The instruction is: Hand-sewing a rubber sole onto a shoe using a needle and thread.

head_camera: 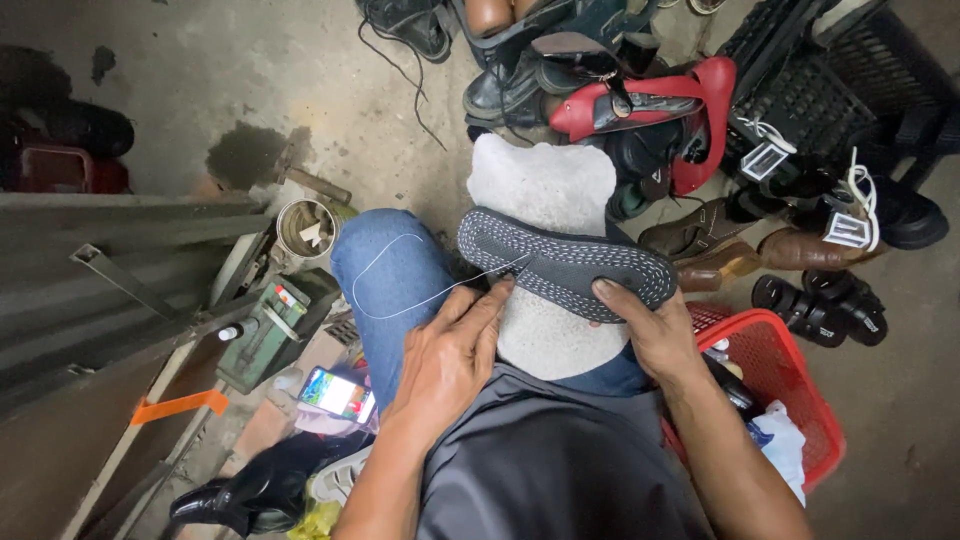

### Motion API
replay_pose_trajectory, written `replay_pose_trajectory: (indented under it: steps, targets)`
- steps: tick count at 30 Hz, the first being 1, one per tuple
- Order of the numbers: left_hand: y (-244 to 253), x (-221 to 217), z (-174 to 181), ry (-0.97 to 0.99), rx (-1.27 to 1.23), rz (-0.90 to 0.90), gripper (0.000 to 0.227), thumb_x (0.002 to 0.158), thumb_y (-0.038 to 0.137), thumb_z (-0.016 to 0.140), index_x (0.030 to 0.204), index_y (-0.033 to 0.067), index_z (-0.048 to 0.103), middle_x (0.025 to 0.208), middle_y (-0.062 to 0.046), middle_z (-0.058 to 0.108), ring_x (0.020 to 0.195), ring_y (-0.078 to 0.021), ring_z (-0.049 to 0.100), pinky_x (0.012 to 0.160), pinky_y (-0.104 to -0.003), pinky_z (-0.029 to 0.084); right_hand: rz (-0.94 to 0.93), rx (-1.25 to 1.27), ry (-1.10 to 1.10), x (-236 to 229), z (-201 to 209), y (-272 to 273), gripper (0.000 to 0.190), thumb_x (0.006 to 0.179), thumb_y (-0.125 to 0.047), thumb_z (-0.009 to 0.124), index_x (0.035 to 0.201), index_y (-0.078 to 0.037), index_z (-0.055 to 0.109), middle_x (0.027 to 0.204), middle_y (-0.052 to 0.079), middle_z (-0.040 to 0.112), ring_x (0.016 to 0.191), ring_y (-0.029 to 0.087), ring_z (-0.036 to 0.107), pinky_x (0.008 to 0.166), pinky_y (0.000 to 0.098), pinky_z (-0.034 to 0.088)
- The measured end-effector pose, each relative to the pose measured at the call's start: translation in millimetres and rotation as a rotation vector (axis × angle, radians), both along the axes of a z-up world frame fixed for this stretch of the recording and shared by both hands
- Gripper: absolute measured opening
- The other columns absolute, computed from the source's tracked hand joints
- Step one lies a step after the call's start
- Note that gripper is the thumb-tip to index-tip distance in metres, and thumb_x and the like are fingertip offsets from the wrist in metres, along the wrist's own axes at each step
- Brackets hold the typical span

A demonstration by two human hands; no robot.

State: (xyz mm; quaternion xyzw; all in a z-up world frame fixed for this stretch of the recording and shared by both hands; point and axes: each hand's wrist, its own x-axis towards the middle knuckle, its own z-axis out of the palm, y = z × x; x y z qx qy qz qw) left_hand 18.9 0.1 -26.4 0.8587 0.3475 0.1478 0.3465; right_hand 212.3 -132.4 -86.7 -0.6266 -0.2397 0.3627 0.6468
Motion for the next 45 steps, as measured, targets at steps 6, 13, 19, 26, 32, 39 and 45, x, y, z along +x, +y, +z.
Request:
replay_pose_trajectory:
  steps: [6, 13, 19, 26, 32, 39, 45]
  targets:
    - [0.4, 0.2, 0.6, 0.052, -0.005, -0.019, 0.034, 0.1, 0.022, 0.051, 0.124, 0.0265, 0.075, 0.091, -0.007, 0.069, 0.069, -0.0401, 0.07, 0.054, -0.049, 0.057, 0.026, -0.164, -0.097, 2.8, -1.3, -5.6, 0.016, 0.092, -0.013, 0.077, 0.101, 0.0, 0.076, 0.093, 0.011, 0.075, 0.099, 0.02, 0.066, 0.093, 0.0435, 0.056]
    - [18.4, -6.2, 6.7, 0.123, -0.027, -0.075, 0.035, 0.096, 0.022, 0.053, 0.12, 0.0291, 0.078, 0.086, -0.006, 0.07, 0.062, -0.0386, 0.07, 0.052, -0.049, 0.057, 0.069, -0.358, -0.211, -10.2, 24.0, -5.1, 0.024, 0.086, -0.019, 0.083, 0.099, 0.001, 0.08, 0.087, 0.02, 0.076, 0.092, 0.026, 0.07, 0.086, 0.0493, 0.055]
    - [37.0, -1.7, 2.0, 0.129, 0.114, -0.198, 0.036, 0.092, 0.02, 0.055, 0.115, 0.0314, 0.079, 0.078, -0.003, 0.066, 0.053, -0.0334, 0.067, 0.05, -0.043, 0.056, 0.204, -0.334, -0.402, -22.4, 39.7, 0.0, 0.025, 0.088, -0.024, 0.079, 0.098, -0.002, 0.079, 0.086, 0.022, 0.078, 0.082, 0.027, 0.077, 0.071, 0.0405, 0.058]
    - [37.6, -6.8, -9.4, -0.001, 0.13, -0.185, 0.033, 0.094, 0.018, 0.054, 0.114, 0.0259, 0.079, 0.076, -0.003, 0.063, 0.056, -0.0322, 0.066, 0.05, -0.04, 0.055, 0.277, -0.112, -0.784, -34.5, 42.6, 9.3, 0.035, 0.09, -0.023, 0.077, 0.112, 0.003, 0.071, 0.093, 0.023, 0.075, 0.087, 0.04, 0.075, 0.065, 0.0489, 0.061]
    - [9.8, -20.6, -2.6, -0.05, 0.189, -0.09, 0.022, 0.087, 0.0, 0.063, 0.108, 0.0019, 0.066, 0.087, -0.009, 0.063, 0.073, -0.0253, 0.057, 0.07, -0.035, 0.048, 0.65, -0.096, -0.811, -47.7, 66.8, -0.3, 0.094, 0.079, -0.047, 0.08, 0.144, 0.009, 0.041, 0.143, 0.028, 0.055, 0.124, 0.039, 0.059, 0.098, 0.0474, 0.049]
    - [-12.2, -90.4, -49.7, -0.362, -0.212, -0.064, 0.043, 0.078, 0.016, 0.068, 0.111, -0.0098, 0.059, 0.113, -0.019, 0.067, 0.105, -0.0327, 0.062, 0.097, -0.041, 0.046, 0.053, -0.131, -1.148, 3.4, 83.3, -8.2, 0.022, 0.087, -0.004, 0.08, 0.078, -0.002, 0.06, 0.102, 0.011, 0.07, 0.093, 0.028, 0.061, 0.089, 0.0389, 0.046]
    - [-31.8, -94.8, 3.9, -0.423, -0.125, -0.06, 0.009, 0.08, 0.001, 0.063, 0.082, 0.0002, 0.055, 0.083, -0.01, 0.059, 0.072, -0.0223, 0.051, 0.07, -0.034, 0.043, 0.388, 0.148, -0.71, -39.5, 93.5, -6.7, 0.05, 0.085, 0.004, 0.066, 0.134, 0.005, 0.055, 0.145, 0.019, 0.056, 0.134, 0.034, 0.056, 0.113, 0.0415, 0.046]
